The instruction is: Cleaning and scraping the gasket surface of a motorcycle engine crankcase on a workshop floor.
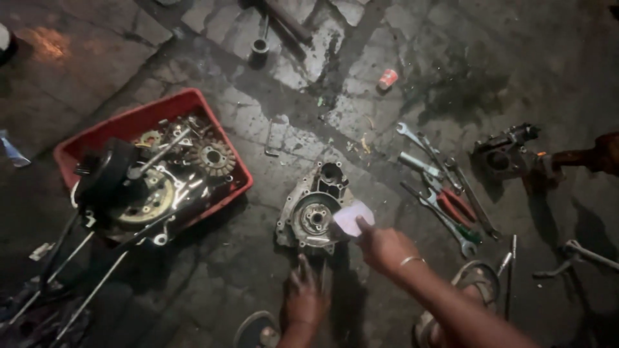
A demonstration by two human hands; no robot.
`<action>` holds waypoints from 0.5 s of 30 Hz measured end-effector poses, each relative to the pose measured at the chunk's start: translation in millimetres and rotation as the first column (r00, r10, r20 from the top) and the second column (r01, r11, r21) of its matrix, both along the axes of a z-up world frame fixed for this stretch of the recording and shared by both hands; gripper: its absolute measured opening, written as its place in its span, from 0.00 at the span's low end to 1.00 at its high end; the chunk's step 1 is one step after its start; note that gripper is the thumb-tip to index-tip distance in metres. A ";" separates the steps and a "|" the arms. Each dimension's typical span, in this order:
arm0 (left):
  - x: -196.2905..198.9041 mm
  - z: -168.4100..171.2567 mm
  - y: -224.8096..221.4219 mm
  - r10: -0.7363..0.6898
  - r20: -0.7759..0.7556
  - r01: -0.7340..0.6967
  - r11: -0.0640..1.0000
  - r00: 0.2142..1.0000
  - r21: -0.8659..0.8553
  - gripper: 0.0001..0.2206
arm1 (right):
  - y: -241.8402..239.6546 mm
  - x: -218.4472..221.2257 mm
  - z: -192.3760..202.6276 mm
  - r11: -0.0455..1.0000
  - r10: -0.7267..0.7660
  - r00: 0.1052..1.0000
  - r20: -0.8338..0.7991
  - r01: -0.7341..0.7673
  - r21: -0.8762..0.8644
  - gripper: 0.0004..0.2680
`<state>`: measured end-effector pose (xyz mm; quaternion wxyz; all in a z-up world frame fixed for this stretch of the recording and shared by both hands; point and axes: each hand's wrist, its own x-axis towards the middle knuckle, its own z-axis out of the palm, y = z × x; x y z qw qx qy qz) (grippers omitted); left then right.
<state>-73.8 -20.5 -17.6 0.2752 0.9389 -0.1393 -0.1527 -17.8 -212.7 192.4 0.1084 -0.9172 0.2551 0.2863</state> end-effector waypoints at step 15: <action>10.4 26.1 1.6 -0.008 -0.306 0.024 0.999 0.952 0.047 0.51 | -7.7 -18.4 12.0 1.000 0.007 0.999 -0.034 -0.006 0.020 0.20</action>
